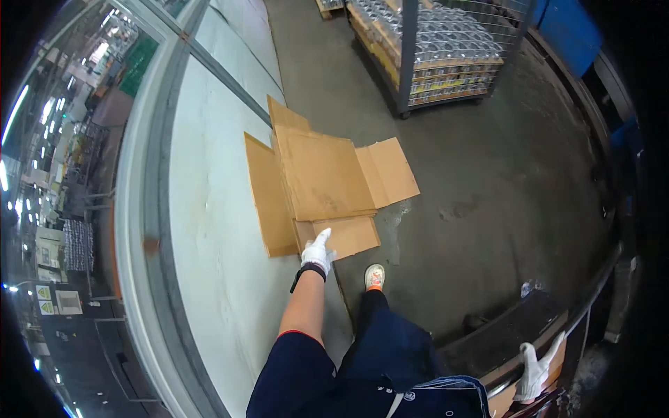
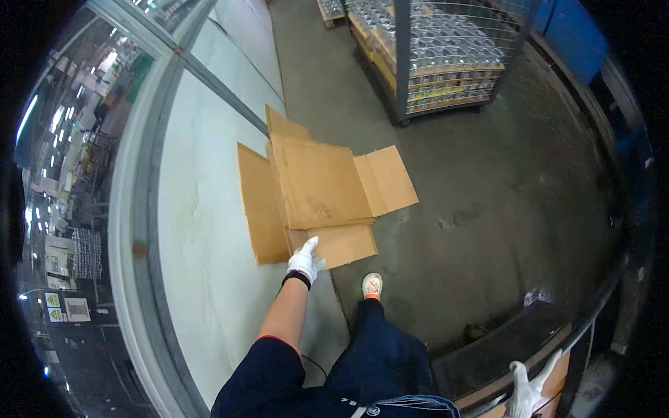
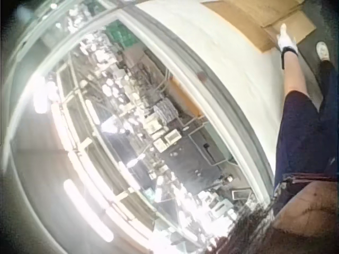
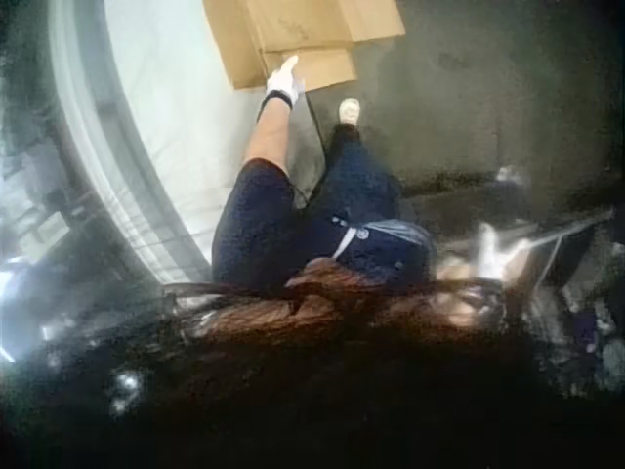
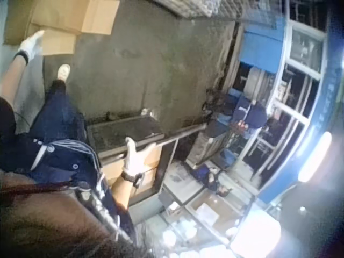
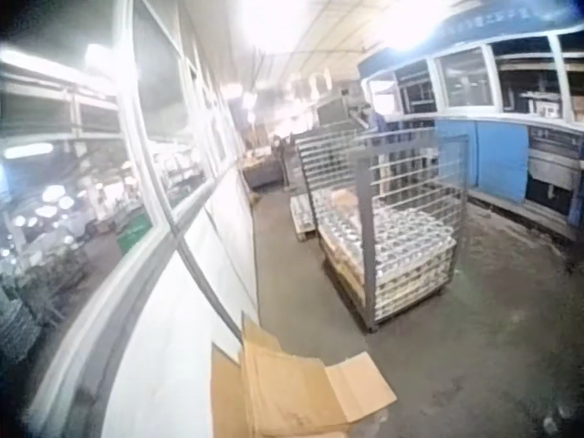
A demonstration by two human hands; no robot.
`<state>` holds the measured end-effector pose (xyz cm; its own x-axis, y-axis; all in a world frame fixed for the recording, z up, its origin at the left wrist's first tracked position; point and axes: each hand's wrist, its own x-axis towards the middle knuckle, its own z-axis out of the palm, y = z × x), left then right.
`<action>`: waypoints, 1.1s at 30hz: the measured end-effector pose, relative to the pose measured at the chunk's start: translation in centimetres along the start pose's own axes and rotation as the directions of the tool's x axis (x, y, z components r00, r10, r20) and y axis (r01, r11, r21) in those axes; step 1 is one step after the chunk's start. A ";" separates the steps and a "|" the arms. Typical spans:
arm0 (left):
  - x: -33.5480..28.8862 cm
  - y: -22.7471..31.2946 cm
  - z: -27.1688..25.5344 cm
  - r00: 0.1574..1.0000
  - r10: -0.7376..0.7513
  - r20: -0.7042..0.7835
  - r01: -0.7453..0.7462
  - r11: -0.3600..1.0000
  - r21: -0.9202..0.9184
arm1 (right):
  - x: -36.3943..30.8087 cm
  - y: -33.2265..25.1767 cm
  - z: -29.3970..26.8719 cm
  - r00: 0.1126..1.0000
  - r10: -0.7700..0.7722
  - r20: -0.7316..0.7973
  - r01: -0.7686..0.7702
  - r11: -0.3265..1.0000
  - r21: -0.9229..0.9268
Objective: Sorting and packing cleaned metal piston components from a washing station into storage crates with cardboard dividers.
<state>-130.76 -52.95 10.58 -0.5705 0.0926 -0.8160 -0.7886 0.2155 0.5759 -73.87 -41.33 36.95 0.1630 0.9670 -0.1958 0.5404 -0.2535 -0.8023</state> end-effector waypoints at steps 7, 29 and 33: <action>14.8 2.4 -1.3 0.983 -0.137 -0.124 0.101 0.961 -0.258 | -0.1 -9.2 5.0 0.895 0.424 -0.140 -0.442 0.799 -0.408; -8.2 20.9 7.1 0.035 0.999 -0.013 -0.870 0.037 0.491 | 3.1 6.1 -2.4 0.973 -0.026 -0.229 -0.085 0.881 -0.465; -21.5 20.9 9.5 0.060 0.827 0.560 -0.995 0.003 0.103 | 0.6 -0.1 1.4 0.998 -0.025 -0.058 -0.018 0.775 -0.631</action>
<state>-132.78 -41.16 39.62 -0.5581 0.7277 0.3987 0.5890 0.0090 0.8080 -75.01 -40.67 36.13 0.1973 0.9699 -0.1425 0.9373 -0.2293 -0.2625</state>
